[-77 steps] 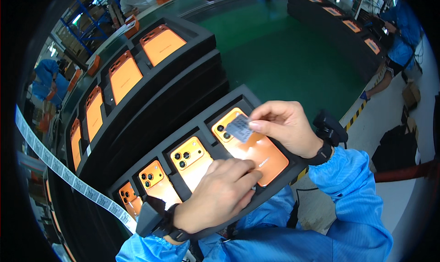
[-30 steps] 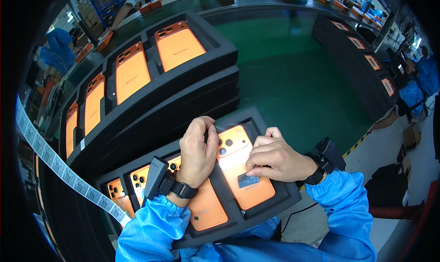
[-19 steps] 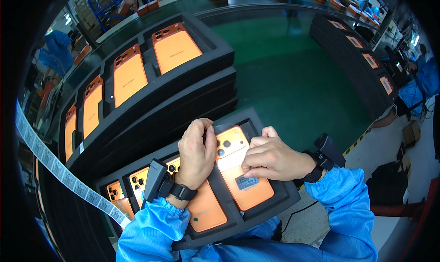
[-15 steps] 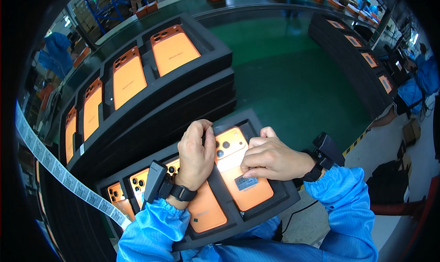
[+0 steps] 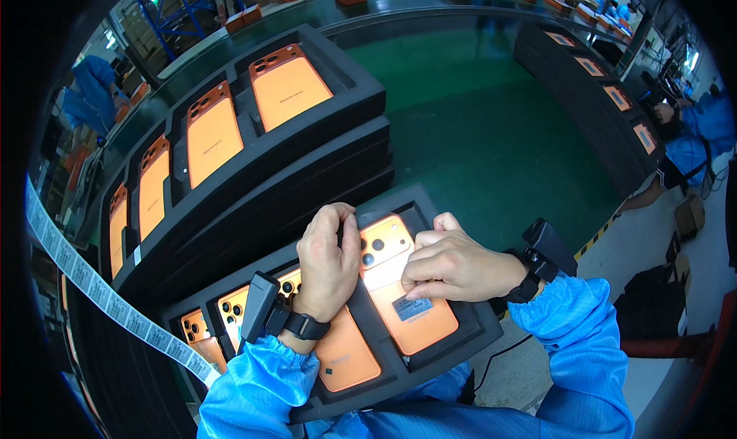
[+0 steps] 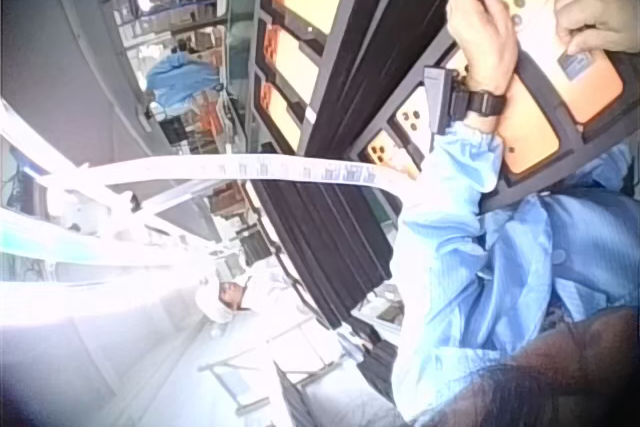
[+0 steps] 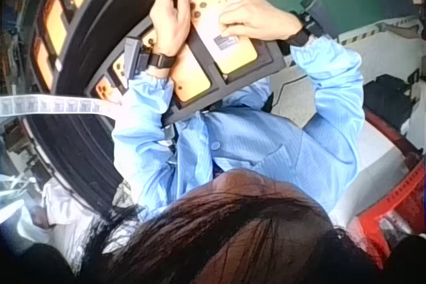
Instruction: Applying barcodes, serial number labels, and protective films to the back of smartphones on an assembly line.
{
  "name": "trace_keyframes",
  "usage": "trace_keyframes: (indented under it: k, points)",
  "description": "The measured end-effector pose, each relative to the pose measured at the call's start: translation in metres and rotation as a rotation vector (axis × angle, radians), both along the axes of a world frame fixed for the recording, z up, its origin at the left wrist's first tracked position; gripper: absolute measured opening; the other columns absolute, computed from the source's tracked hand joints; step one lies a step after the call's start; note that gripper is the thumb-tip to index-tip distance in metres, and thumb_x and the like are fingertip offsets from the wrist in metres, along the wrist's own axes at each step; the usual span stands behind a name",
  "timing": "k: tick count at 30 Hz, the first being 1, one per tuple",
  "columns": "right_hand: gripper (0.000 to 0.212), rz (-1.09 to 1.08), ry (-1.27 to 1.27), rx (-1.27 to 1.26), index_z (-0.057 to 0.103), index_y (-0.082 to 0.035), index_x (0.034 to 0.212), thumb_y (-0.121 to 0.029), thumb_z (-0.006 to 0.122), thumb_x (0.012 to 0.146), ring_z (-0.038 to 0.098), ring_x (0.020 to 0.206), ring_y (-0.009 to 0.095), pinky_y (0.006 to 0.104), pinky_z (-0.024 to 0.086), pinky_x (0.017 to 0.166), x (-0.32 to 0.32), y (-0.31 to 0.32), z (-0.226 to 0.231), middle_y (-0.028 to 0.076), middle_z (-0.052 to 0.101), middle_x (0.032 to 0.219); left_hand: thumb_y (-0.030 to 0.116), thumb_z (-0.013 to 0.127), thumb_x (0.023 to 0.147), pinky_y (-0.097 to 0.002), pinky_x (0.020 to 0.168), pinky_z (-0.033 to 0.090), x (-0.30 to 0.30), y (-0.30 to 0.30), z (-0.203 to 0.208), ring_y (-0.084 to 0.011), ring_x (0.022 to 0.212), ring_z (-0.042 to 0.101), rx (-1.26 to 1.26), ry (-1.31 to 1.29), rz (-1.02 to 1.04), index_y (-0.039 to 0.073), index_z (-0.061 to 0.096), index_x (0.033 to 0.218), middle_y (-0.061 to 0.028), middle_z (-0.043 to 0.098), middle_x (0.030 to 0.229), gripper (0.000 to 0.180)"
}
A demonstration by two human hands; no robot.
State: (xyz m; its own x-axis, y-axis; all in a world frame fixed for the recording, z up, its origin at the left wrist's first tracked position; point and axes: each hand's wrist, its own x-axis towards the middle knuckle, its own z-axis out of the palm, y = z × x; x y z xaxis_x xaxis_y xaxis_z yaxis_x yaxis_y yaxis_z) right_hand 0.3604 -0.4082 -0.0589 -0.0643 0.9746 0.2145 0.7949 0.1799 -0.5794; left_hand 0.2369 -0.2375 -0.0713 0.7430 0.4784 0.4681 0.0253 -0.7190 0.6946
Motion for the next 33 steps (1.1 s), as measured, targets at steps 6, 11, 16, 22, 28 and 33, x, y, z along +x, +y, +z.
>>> trace_keyframes:
  k: [6, 11, 16, 22, 28, 33]
  points:
    - [0.013, -0.009, -0.009, 0.010, 0.064, -0.017, 0.078, -0.029, 0.066, 0.084, 0.048, 0.076, 0.013, 0.0391, 0.025, 0.083, -0.001, 0.000, -0.001, -0.008, 0.059, 0.075, 0.002, 0.057, 0.086, -0.0372, 0.067, 0.051, 0.000, 0.000, -0.001, -0.0326, 0.077, 0.063, -0.016, 0.006, 0.002, 0.000, 0.054, 0.089, -0.0165, 0.062, 0.084, 0.004]
    - [0.013, -0.014, -0.023, 0.019, 0.064, -0.018, 0.077, -0.030, 0.067, 0.083, 0.048, 0.076, 0.013, 0.0389, 0.025, 0.082, -0.001, 0.000, -0.002, -0.008, 0.060, 0.075, 0.002, 0.057, 0.087, -0.0372, 0.068, 0.051, 0.000, 0.000, -0.001, -0.0327, 0.077, 0.063, -0.001, 0.005, 0.006, -0.001, 0.054, 0.089, -0.0165, 0.062, 0.085, 0.005]
    - [0.013, -0.016, -0.034, 0.023, 0.064, -0.018, 0.077, -0.030, 0.067, 0.083, 0.048, 0.077, 0.013, 0.0388, 0.025, 0.082, -0.001, 0.000, -0.003, -0.008, 0.060, 0.075, 0.002, 0.057, 0.087, -0.0374, 0.068, 0.050, 0.000, -0.001, 0.000, -0.0330, 0.077, 0.063, -0.018, 0.009, 0.000, 0.000, 0.054, 0.089, -0.0165, 0.062, 0.085, 0.005]
    - [0.012, -0.010, -0.033, 0.019, 0.064, -0.017, 0.078, -0.028, 0.067, 0.083, 0.049, 0.077, 0.013, 0.0396, 0.026, 0.083, -0.002, -0.001, -0.001, -0.008, 0.059, 0.074, 0.002, 0.057, 0.086, -0.0380, 0.069, 0.050, 0.000, 0.000, -0.001, -0.0329, 0.078, 0.063, -0.023, 0.012, 0.009, 0.000, 0.054, 0.089, -0.0157, 0.063, 0.085, 0.005]
    - [0.012, -0.055, -0.084, 0.142, 0.062, -0.015, 0.077, -0.025, 0.065, 0.083, 0.051, 0.078, 0.017, 0.0413, 0.031, 0.082, -0.011, -0.007, -0.006, -0.003, 0.058, 0.070, 0.002, 0.058, 0.086, -0.0382, 0.069, 0.050, -0.001, 0.000, -0.001, -0.0324, 0.078, 0.062, 0.004, 0.003, 0.008, 0.001, 0.055, 0.090, -0.0153, 0.063, 0.084, 0.005]
    - [0.014, -0.057, -0.133, 0.174, 0.060, -0.014, 0.078, -0.025, 0.068, 0.081, 0.049, 0.075, 0.018, 0.0356, 0.033, 0.079, -0.012, -0.008, -0.003, -0.001, 0.053, 0.070, 0.002, 0.058, 0.085, -0.0391, 0.068, 0.049, 0.000, 0.000, -0.002, -0.0325, 0.077, 0.062, -0.012, -0.015, 0.002, 0.002, 0.056, 0.090, -0.0148, 0.063, 0.083, 0.006]
